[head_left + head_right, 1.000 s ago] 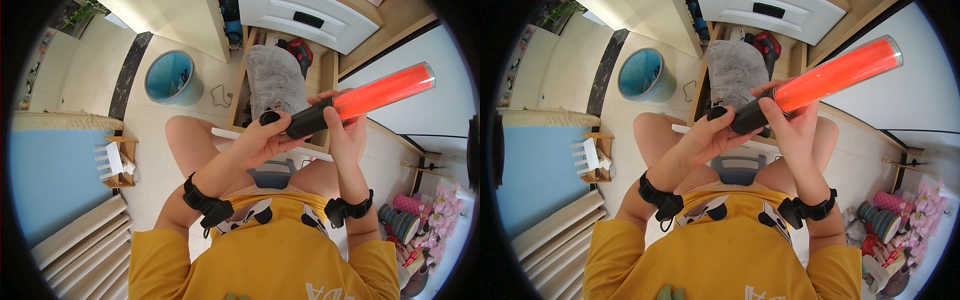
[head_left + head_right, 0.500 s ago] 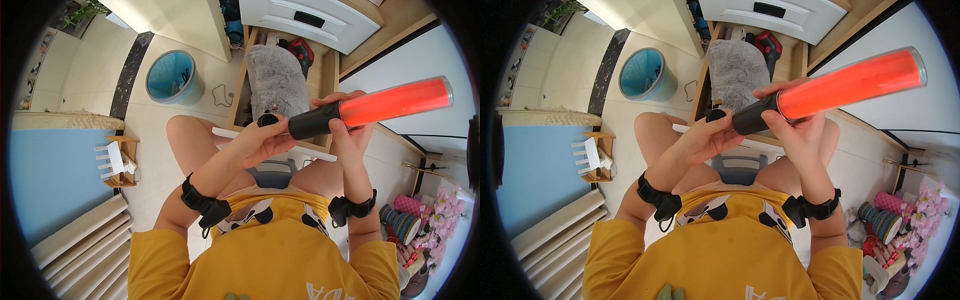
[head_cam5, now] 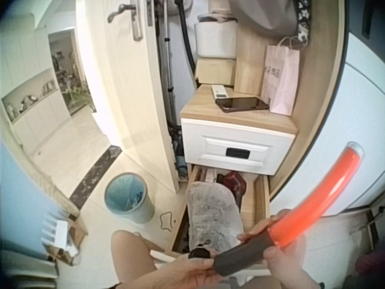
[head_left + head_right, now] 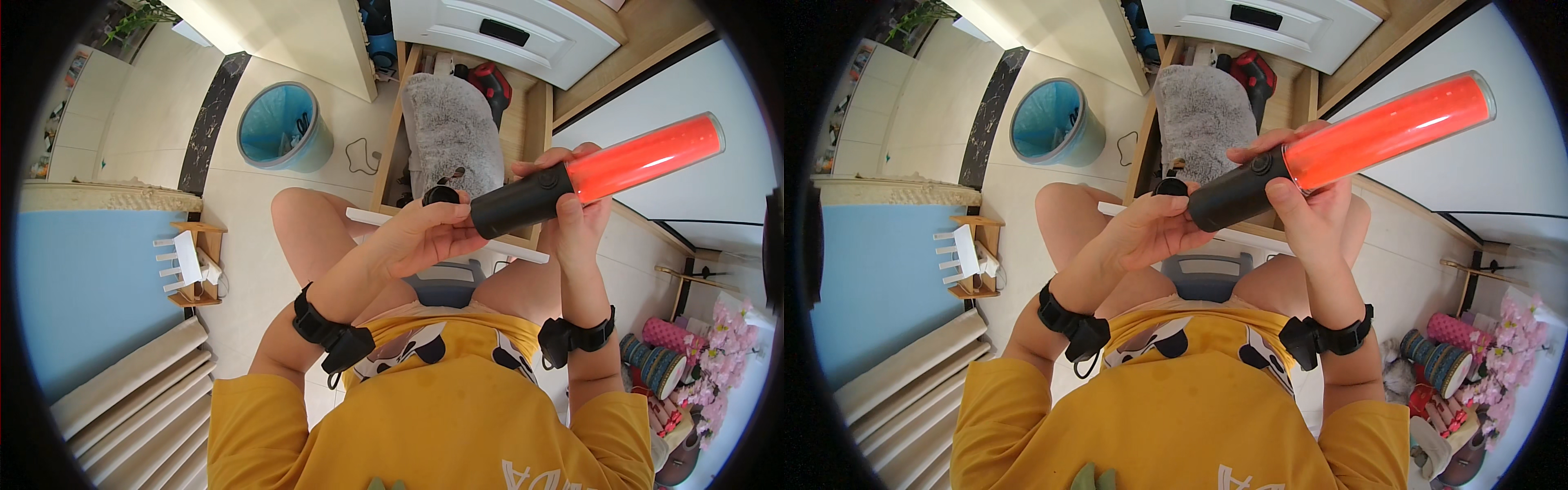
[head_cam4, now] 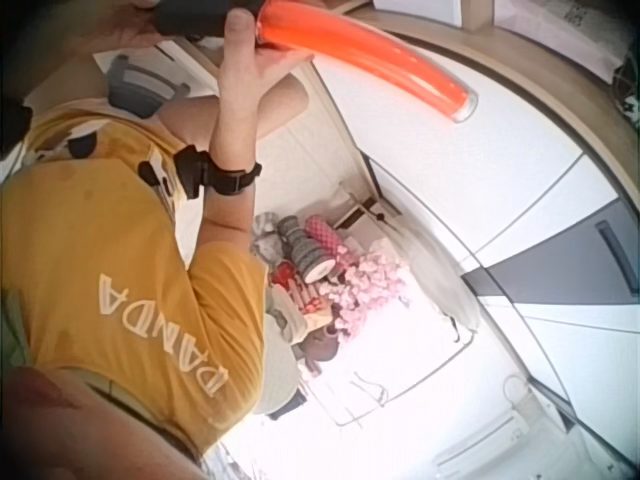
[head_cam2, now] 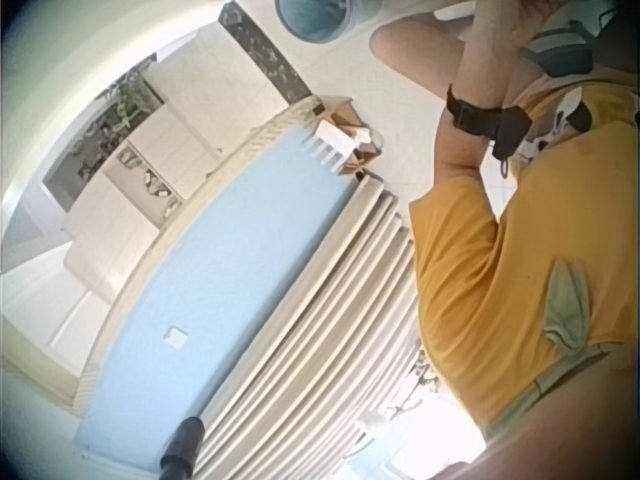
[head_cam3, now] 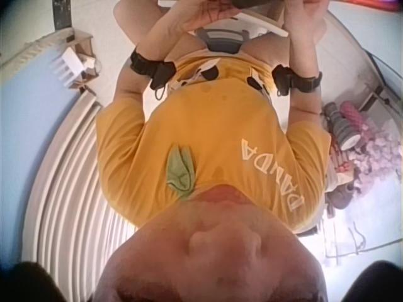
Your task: The person sits on the floor and retrieves a red light stick and a grey cloth from a drawer. They use scissors to cut a small piece of tape and then proceed to attach the light stick to a black handle, securing it with the tape.
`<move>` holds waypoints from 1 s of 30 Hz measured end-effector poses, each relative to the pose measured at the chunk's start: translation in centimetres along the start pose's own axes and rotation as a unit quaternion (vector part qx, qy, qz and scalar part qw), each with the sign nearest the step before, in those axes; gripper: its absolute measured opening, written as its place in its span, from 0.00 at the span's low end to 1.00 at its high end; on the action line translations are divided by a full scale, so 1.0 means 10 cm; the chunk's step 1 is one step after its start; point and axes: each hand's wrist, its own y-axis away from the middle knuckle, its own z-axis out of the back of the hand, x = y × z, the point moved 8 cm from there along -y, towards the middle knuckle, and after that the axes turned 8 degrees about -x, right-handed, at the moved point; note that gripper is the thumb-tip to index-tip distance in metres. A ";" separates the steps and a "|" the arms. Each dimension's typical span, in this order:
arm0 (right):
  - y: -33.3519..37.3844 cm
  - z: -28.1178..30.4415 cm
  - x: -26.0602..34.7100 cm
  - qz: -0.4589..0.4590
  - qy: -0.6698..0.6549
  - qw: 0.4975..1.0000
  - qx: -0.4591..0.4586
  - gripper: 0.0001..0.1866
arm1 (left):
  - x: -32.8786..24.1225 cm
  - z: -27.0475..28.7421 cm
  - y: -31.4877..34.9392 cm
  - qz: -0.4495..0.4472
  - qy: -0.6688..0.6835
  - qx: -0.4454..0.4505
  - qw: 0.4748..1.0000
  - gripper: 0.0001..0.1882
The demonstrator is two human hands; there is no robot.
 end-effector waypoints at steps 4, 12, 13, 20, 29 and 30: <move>0.01 -0.02 0.03 0.006 0.003 1.000 0.004 0.25 | 0.00 0.00 0.01 -0.015 -0.018 0.002 1.000 0.15; 0.07 -0.14 0.16 0.012 -0.004 0.999 0.049 0.25 | 0.04 -0.01 0.06 -0.046 -0.039 0.026 0.998 0.15; 0.08 -0.17 0.17 0.014 0.005 0.998 0.059 0.25 | 0.04 -0.01 0.08 -0.051 -0.043 0.028 0.997 0.15; 0.15 -0.36 0.36 0.011 0.008 0.996 0.093 0.24 | 0.04 -0.15 0.28 -0.072 -0.062 0.071 0.993 0.13; 0.04 -0.10 0.38 -0.031 0.006 0.990 -0.140 0.14 | -0.13 -0.06 0.44 -0.135 -0.029 0.012 0.990 0.07; 0.04 -0.05 0.33 -0.042 -0.008 0.986 -0.160 0.13 | -0.15 -0.04 0.44 -0.147 -0.038 0.007 0.988 0.07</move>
